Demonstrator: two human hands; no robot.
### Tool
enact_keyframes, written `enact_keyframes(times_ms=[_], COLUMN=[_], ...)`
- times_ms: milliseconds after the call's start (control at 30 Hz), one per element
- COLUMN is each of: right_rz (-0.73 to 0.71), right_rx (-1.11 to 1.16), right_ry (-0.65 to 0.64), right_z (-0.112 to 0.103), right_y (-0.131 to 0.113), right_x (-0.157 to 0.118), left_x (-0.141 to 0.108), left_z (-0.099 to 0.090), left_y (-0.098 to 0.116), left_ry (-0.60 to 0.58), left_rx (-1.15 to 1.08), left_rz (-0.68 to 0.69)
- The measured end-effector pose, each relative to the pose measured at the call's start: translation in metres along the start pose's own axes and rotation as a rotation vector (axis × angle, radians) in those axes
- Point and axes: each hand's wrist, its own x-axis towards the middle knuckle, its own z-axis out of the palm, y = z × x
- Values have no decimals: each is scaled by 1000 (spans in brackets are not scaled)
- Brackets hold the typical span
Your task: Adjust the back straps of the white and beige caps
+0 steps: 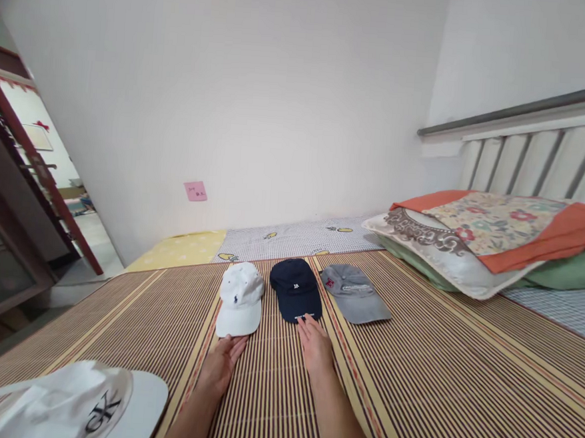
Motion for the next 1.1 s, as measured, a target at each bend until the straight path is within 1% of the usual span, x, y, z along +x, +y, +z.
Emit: enact_keyframes(times_ms=[100, 167, 333, 433, 600, 900, 1100], right_rz=[-44, -45, 35, 76, 65, 44, 55], right_rx=[29, 29, -14, -11, 40, 24, -30], right_ry=[23, 22, 1, 16, 45, 40, 12], right_z=[-3, -3, 5, 12, 19, 16, 16], right_y=[4, 8, 13, 11, 6, 9, 2], right_x=[-2, -6, -17, -12, 1, 0, 0], left_x=[-1, -2, -2, -3, -5, -5, -3], left_z=[1, 1, 1, 2, 4, 3, 3], left_y=[2, 2, 3, 3, 5, 4, 3], left_ry=[-9, -16, -19, -22, -25, -6, -11], left_rx=[2, 3, -4, -10, -13, 1, 4], left_rz=[7, 3, -2, -2, 4, 17, 15])
